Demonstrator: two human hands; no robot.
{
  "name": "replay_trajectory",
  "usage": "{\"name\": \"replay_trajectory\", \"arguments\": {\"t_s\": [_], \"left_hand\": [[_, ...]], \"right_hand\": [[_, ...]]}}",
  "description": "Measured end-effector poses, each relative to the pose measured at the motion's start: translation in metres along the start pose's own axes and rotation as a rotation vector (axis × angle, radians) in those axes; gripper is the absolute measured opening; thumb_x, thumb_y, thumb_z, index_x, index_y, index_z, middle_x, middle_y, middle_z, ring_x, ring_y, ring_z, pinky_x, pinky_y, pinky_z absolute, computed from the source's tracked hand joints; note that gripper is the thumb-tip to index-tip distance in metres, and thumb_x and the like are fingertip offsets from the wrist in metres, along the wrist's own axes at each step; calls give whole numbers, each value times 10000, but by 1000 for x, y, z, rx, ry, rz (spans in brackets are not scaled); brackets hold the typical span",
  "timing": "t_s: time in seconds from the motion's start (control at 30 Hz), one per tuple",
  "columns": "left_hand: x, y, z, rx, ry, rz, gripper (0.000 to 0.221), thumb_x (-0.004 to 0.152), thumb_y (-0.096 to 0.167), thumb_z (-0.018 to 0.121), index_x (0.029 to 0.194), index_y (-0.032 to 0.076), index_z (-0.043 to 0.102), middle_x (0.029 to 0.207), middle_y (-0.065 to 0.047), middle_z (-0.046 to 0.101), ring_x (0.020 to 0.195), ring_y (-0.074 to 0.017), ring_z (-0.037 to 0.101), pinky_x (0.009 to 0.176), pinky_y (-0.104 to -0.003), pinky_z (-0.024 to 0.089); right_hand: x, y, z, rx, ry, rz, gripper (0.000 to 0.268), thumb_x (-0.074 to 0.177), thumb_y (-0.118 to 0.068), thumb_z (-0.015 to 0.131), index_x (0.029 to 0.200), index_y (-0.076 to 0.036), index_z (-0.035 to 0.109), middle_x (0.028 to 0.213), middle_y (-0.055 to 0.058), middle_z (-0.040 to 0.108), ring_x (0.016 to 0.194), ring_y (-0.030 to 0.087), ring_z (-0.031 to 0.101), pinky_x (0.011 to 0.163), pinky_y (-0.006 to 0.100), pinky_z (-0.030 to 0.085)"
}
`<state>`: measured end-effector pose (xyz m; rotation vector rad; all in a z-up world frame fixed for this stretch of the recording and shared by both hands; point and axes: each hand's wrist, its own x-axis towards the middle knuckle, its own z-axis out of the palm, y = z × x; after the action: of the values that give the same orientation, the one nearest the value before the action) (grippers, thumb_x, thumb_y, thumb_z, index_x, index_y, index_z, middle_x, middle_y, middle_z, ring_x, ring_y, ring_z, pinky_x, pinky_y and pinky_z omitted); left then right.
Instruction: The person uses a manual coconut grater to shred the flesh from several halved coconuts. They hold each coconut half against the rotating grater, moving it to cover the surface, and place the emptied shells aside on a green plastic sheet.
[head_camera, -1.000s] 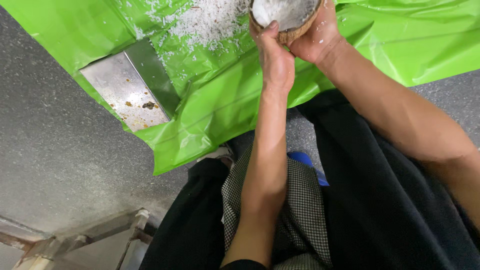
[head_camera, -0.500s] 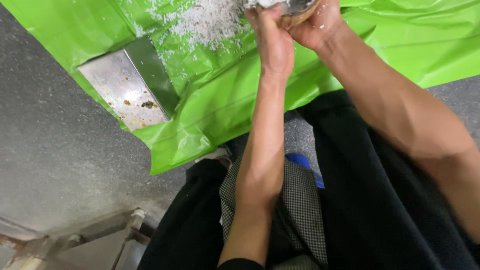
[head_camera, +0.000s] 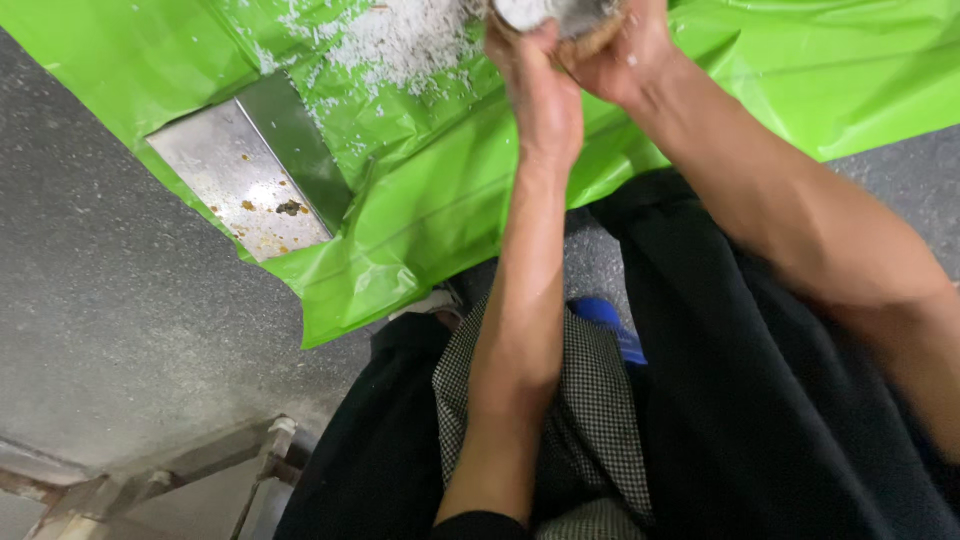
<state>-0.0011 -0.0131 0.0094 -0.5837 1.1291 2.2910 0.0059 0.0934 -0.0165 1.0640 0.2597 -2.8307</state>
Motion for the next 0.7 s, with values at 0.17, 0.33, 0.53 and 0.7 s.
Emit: {"name": "replay_trajectory", "arguments": {"t_s": [0.17,0.33,0.53,0.7], "left_hand": [[-23,-11,12,-70,134,5,799,963,374,520,1588,79,120,1599,-193,284,1484,-357,308,1223,-499,287],[-29,-5,17,-94,243,-217,845,1020,639,377,1644,115,151,1648,-85,261,1508,-270,273,1233,-451,183],[-22,13,11,-82,21,-104,854,957,489,568,1633,106,211,1587,-135,328,1464,-309,315,1207,-512,246],[-16,11,5,17,1,-41,887,930,334,626,1647,105,157,1621,-122,309,1505,-272,294,1244,-468,224]], "right_hand": [[-33,0,16,91,25,-41,616,1061,-441,407,1494,-16,516,1508,184,587,1392,393,596,1238,539,447],[-42,4,19,123,-30,-7,664,966,-403,383,1471,-9,557,1507,206,592,1417,385,576,1284,552,461],[-40,-1,20,172,-20,9,669,884,-367,413,1428,-9,568,1479,197,604,1378,388,580,1244,537,445],[-30,1,18,176,28,13,680,865,-416,428,1394,-18,584,1445,192,628,1350,385,605,1208,540,465]]}}
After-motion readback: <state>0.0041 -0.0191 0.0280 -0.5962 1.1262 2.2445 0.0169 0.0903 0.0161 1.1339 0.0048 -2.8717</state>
